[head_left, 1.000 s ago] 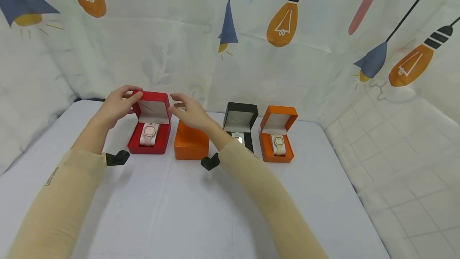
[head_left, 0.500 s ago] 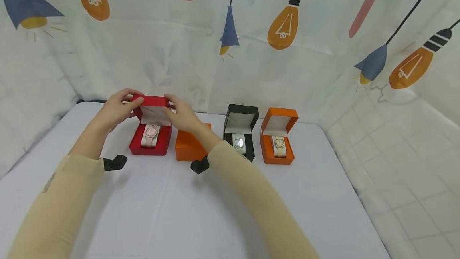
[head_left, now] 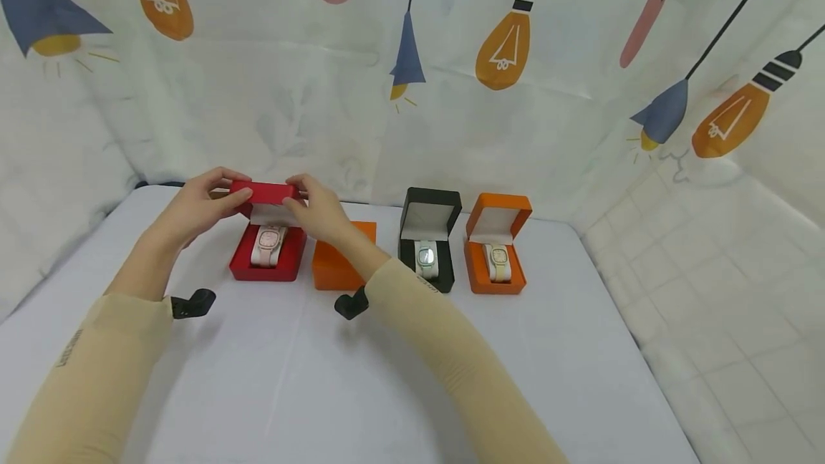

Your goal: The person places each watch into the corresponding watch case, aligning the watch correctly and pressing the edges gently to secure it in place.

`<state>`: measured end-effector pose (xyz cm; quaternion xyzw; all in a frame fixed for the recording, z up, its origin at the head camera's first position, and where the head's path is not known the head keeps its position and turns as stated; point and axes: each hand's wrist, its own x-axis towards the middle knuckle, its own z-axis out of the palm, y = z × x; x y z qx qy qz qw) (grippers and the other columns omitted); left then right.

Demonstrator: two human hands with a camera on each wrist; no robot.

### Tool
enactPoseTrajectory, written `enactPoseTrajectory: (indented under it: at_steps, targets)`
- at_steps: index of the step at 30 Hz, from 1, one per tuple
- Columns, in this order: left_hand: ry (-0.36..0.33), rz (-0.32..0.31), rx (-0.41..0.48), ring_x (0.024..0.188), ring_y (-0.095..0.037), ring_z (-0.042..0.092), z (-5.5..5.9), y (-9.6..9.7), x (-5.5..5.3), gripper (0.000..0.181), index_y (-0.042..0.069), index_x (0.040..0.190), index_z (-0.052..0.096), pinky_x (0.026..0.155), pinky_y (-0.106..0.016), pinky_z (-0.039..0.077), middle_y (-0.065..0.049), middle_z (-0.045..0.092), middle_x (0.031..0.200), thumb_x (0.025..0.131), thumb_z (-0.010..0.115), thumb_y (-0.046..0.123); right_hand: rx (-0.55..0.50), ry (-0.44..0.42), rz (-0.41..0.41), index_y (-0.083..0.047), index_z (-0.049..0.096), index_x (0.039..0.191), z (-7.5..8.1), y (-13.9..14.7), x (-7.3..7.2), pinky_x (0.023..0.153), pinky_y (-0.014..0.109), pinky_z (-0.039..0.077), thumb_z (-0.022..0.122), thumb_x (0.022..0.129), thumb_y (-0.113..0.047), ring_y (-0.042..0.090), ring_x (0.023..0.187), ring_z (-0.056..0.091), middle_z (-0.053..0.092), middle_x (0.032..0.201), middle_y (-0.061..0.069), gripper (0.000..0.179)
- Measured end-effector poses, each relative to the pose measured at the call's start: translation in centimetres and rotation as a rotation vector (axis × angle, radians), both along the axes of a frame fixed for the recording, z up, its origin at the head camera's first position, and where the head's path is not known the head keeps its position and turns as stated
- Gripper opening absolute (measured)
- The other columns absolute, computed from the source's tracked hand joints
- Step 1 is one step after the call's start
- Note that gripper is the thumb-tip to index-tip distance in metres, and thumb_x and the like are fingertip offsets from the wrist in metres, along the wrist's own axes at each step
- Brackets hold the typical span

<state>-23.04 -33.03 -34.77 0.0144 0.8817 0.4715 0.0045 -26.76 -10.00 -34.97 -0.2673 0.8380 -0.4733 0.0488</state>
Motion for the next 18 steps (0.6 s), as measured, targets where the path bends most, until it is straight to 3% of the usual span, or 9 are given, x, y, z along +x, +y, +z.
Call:
enactPoseTrajectory:
  at_steps: [1, 4, 8, 10, 18]
  targets:
    - [0.004, -0.004, -0.006, 0.134, -0.045, 0.046, 0.0, 0.0, 0.1, 0.067, 0.008, 0.153, 0.039, 0.098, -0.034, 0.051, -0.025, 0.040, 0.148, 0.103, 0.058, 0.047, 0.007, 0.013, 0.003, -0.013, 0.054, 0.145, 0.0, 0.0, 0.0, 0.096, 0.018, 0.049, 0.063, 0.104, -0.020, 0.010, 0.125, 0.058, 0.060, 0.140, -0.001, 0.043]
    - [0.002, -0.019, -0.024, 0.133, -0.043, 0.048, 0.1, -0.2, 0.3, 0.066, 0.011, 0.154, 0.042, 0.100, -0.034, 0.051, -0.023, 0.043, 0.148, 0.103, 0.058, 0.049, 0.020, 0.035, 0.003, -0.011, 0.056, 0.146, 0.1, -0.1, 0.2, 0.095, 0.016, 0.049, 0.063, 0.104, -0.019, 0.009, 0.119, 0.060, 0.063, 0.137, -0.001, 0.044]
    - [-0.012, -0.034, -0.036, 0.135, -0.048, 0.042, 0.1, -0.3, 0.6, 0.067, 0.011, 0.155, 0.042, 0.105, -0.065, 0.042, -0.026, 0.043, 0.148, 0.103, 0.056, 0.051, 0.024, 0.046, -0.013, -0.012, 0.059, 0.143, 0.2, -0.2, 0.7, 0.089, 0.012, 0.049, 0.064, 0.103, -0.018, 0.006, 0.109, 0.061, 0.066, 0.130, -0.001, 0.041]
    - [-0.013, -0.038, -0.047, 0.136, -0.051, 0.038, 0.1, -0.3, 0.8, 0.068, 0.010, 0.155, 0.042, 0.102, -0.071, 0.040, -0.027, 0.043, 0.148, 0.103, 0.056, 0.051, 0.029, 0.063, -0.023, -0.011, 0.059, 0.143, 0.1, -0.2, 1.0, 0.085, 0.010, 0.049, 0.064, 0.103, -0.017, 0.005, 0.103, 0.060, 0.067, 0.126, -0.001, 0.041]
    - [0.038, -0.049, -0.163, 0.134, -0.055, 0.037, 0.0, -0.2, 1.6, 0.062, 0.009, 0.151, 0.045, 0.097, -0.073, 0.042, -0.027, 0.047, 0.144, 0.104, 0.055, 0.048, 0.048, 0.105, -0.036, -0.011, 0.060, 0.140, -0.4, -0.3, 1.8, 0.081, 0.009, 0.048, 0.065, 0.103, -0.015, 0.005, 0.095, 0.058, 0.066, 0.116, -0.003, 0.038]
